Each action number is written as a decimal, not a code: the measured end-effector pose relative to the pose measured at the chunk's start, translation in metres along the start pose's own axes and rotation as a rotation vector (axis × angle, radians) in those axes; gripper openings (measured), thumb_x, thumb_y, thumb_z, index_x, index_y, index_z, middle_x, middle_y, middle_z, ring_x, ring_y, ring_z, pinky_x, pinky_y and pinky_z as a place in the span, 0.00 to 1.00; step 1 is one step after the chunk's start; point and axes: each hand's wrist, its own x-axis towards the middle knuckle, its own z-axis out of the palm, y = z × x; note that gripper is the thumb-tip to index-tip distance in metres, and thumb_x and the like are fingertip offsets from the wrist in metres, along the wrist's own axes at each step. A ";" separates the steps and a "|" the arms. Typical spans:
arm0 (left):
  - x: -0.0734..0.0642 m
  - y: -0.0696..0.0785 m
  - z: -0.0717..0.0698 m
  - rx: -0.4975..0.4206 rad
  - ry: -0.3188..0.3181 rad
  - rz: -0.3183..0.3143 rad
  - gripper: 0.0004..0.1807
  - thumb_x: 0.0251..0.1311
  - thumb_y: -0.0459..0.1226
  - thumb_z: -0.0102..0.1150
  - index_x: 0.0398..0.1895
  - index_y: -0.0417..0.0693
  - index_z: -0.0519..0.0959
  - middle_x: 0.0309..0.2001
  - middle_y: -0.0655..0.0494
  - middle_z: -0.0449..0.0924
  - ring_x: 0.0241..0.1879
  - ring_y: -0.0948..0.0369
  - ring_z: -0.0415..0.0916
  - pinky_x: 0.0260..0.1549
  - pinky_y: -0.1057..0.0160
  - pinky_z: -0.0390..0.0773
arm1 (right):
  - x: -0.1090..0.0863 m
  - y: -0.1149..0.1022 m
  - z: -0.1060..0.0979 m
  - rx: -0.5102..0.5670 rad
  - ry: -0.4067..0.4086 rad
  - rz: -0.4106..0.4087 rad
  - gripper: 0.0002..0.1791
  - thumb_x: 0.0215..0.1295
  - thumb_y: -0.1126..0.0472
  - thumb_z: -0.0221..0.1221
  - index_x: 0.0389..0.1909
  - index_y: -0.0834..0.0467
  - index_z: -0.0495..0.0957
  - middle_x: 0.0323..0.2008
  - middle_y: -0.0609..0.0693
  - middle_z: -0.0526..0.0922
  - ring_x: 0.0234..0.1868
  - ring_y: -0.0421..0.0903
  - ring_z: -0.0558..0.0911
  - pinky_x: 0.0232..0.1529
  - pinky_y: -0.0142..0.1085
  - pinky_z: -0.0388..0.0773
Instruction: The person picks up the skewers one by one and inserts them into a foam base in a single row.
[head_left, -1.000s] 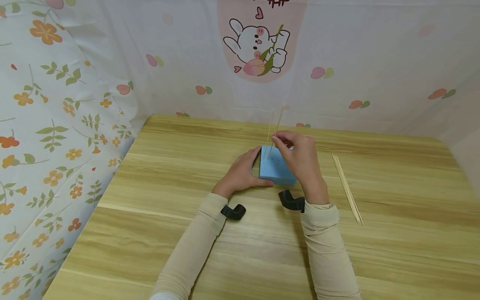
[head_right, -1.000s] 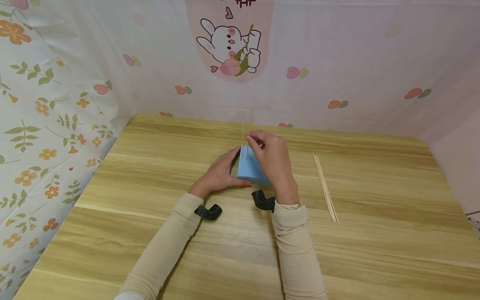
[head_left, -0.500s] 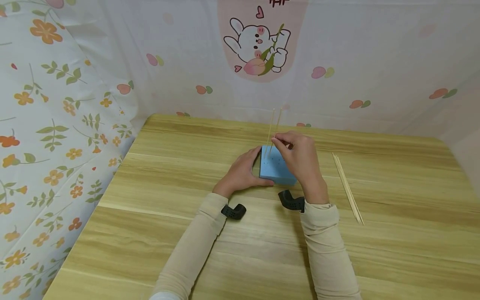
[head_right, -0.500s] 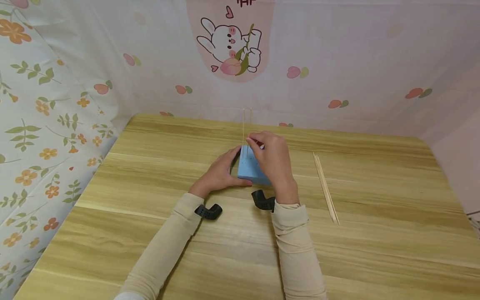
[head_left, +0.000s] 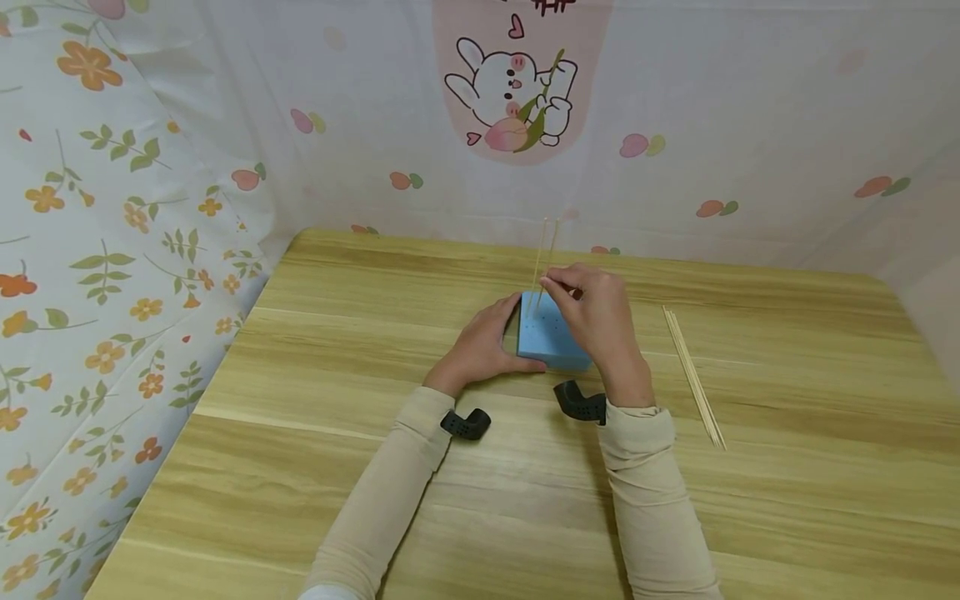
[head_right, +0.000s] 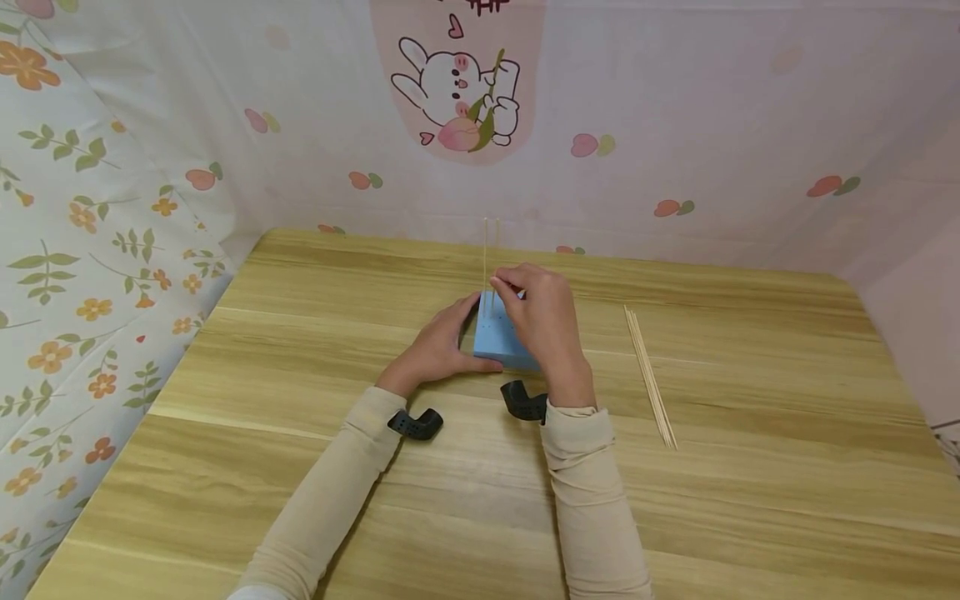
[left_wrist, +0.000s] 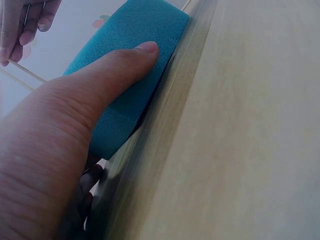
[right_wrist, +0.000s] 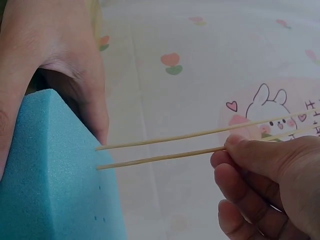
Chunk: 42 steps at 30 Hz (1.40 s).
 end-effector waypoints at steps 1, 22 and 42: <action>0.000 0.000 0.000 0.002 0.000 -0.001 0.68 0.47 0.62 0.79 0.85 0.49 0.49 0.80 0.50 0.56 0.78 0.47 0.55 0.73 0.43 0.60 | 0.000 0.000 0.000 0.001 -0.001 0.001 0.10 0.71 0.65 0.66 0.44 0.67 0.89 0.39 0.61 0.89 0.31 0.55 0.85 0.35 0.47 0.82; 0.000 0.002 -0.001 0.022 -0.002 0.007 0.67 0.48 0.61 0.79 0.85 0.48 0.49 0.80 0.49 0.56 0.78 0.49 0.55 0.73 0.45 0.60 | -0.001 0.001 -0.002 0.006 -0.027 0.021 0.14 0.73 0.60 0.65 0.49 0.66 0.88 0.44 0.60 0.89 0.39 0.54 0.86 0.40 0.48 0.83; -0.002 0.003 -0.001 0.010 -0.021 -0.025 0.70 0.47 0.63 0.78 0.85 0.48 0.46 0.82 0.48 0.50 0.80 0.46 0.49 0.75 0.43 0.56 | -0.059 0.051 -0.080 -0.236 -0.152 0.185 0.12 0.77 0.61 0.60 0.47 0.66 0.87 0.41 0.61 0.88 0.38 0.59 0.84 0.38 0.55 0.80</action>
